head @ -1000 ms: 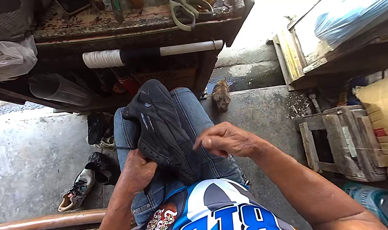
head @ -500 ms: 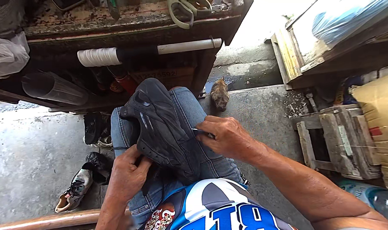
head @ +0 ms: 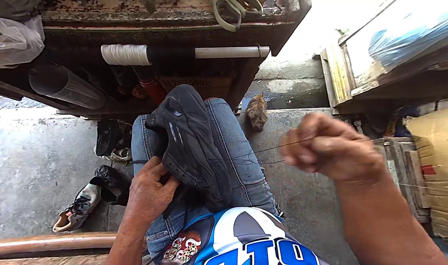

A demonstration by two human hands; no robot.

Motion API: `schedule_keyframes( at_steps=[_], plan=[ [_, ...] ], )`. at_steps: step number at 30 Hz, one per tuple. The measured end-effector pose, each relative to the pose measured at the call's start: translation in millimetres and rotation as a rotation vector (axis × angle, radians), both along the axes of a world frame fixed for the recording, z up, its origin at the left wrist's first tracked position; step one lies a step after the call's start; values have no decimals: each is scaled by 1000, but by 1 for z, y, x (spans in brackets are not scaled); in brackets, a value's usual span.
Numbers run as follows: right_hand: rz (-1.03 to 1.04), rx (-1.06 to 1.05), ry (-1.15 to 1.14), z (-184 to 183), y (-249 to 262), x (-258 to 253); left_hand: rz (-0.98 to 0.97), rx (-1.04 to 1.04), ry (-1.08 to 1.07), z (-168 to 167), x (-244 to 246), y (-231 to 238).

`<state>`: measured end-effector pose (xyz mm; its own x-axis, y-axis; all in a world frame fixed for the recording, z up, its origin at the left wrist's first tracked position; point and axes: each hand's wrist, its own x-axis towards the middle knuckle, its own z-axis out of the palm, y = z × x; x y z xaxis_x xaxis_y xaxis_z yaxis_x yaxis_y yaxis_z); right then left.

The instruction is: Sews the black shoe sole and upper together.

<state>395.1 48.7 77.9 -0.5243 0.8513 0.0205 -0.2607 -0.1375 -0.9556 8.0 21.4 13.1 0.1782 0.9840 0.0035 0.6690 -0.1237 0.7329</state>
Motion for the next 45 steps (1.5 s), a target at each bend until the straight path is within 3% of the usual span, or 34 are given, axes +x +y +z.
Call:
schedule_keyframes(
  at_steps=[4, 9, 10, 12, 13, 15, 18, 20, 24, 26, 30, 32, 34, 40, 45],
  plan=[
    [-356, 113, -137, 25, 3, 52, 4, -26, 11, 0, 0, 0],
    [-766, 118, -225, 17, 12, 127, 20, -41, 35, -1, 1, -1],
    [-835, 129, -378, 15, 13, 134, 20, -37, 40, -1, 2, -1],
    [-903, 211, -981, 11, 15, 126, 18, -37, 57, 0, 2, 0],
    [-839, 255, -1200, 9, 17, 113, 16, -35, 69, 0, 3, 0],
    [-633, 341, -1347, -6, 21, 78, 11, -9, 76, 0, 5, -1],
    [-349, 398, -1063, -26, 13, -13, 38, 94, 121, 4, 0, -1],
    [-169, 406, -904, -35, 5, -68, 94, 176, 185, 10, -30, 6],
    [46, 487, -948, -45, 4, -105, 422, 180, 244, 13, -113, 22],
    [65, 453, -968, -44, 9, -105, 443, 170, -79, 15, -117, 20],
    [53, 462, -966, -40, 13, -104, 110, -39, -1151, 28, -83, 20],
    [59, 502, -955, -38, 16, -105, 66, -95, -1389, 33, -68, 22],
    [83, 505, -937, -37, 19, -107, 87, -156, -1438, 28, -70, 27],
    [251, 397, -946, -37, 26, -111, 446, -198, -1291, -14, -114, 38],
    [316, 421, -976, -35, 31, -114, 497, -181, -1275, -12, -117, 36]
  ],
)
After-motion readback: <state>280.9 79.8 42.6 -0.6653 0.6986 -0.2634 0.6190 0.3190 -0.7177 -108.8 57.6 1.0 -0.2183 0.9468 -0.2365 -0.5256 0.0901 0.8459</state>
